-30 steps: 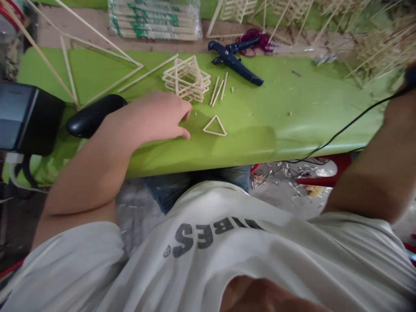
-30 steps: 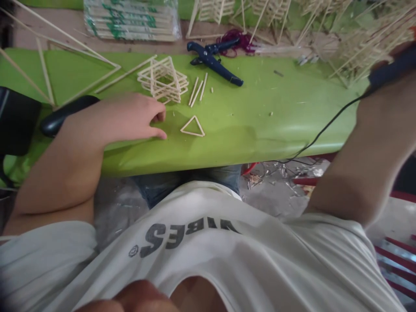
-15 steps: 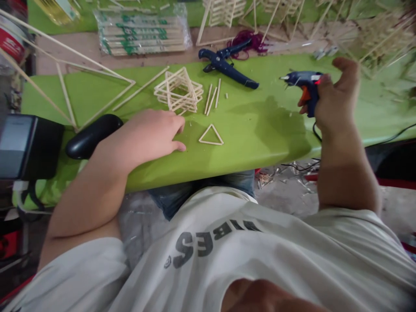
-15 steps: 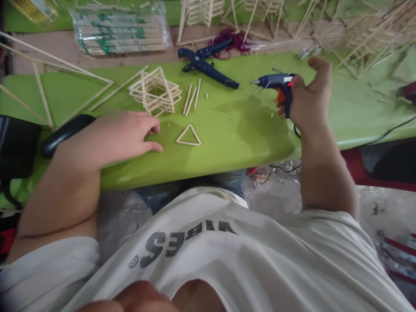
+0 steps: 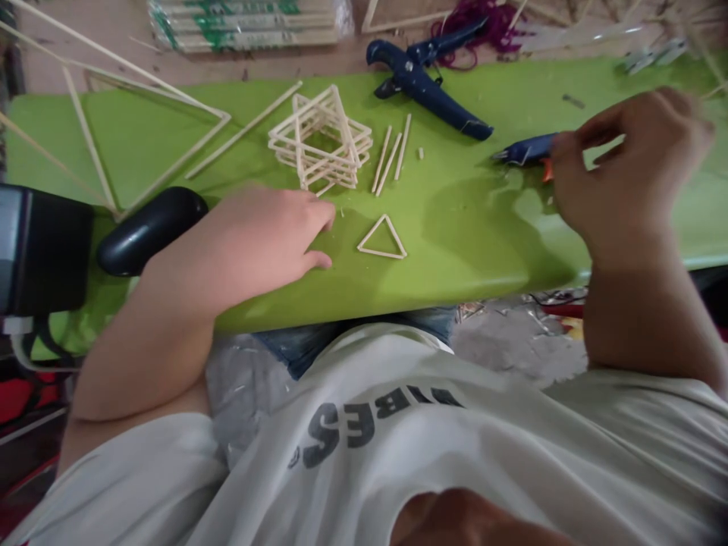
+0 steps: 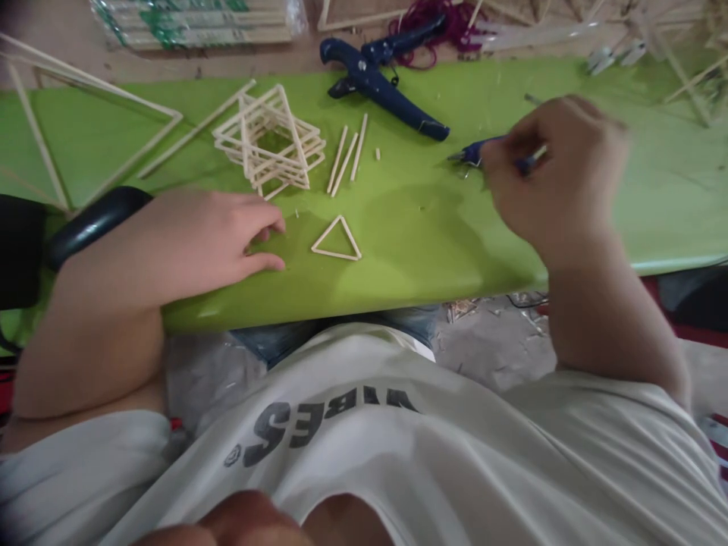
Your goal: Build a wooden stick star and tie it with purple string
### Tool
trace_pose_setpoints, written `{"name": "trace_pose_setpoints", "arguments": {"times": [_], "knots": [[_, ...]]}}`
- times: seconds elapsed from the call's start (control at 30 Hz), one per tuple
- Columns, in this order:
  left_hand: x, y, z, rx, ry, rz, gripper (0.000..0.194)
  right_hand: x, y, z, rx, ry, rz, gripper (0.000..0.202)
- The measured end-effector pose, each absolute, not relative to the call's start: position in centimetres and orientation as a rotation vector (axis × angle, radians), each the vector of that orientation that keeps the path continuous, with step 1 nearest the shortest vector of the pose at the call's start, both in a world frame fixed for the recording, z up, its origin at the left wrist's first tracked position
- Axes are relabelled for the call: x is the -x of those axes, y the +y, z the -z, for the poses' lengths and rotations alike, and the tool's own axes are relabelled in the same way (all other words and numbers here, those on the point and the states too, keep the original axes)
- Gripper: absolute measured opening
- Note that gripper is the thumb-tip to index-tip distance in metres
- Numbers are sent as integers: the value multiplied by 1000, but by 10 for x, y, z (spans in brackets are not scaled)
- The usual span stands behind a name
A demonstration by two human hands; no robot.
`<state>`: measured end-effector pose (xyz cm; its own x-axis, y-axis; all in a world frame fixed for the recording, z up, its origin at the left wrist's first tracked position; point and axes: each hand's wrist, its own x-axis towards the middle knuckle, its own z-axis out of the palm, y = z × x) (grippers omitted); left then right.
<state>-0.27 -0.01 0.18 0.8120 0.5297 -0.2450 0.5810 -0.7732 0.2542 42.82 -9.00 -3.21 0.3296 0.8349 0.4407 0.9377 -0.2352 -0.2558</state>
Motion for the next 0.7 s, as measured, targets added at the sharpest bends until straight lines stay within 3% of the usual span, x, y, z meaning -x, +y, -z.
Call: {"name": "trace_pose_setpoints", "arguments": {"times": [0.03, 0.1, 0.2, 0.3, 0.43, 0.7], "knots": [[2, 0, -1, -2683, 832, 242, 35, -412, -94, 23, 1954, -1717, 114, 25], [-2, -2, 0, -2679, 814, 238, 37, -382, -101, 9, 1594, -2041, -128, 30], [-13, -7, 5, -2658, 840, 111, 39, -353, -99, 9, 1153, -2370, -104, 43], [-26, -16, 14, -2619, 878, -16, 45, -346, -89, 31, 901, -2527, 3, 35], [-38, -26, 21, -2596, 923, -30, 43, -350, -81, 60, 800, -2544, -69, 24], [-42, -27, 16, -2588, 909, 66, 30, -349, -81, 58, 752, -2616, -170, 40]]}}
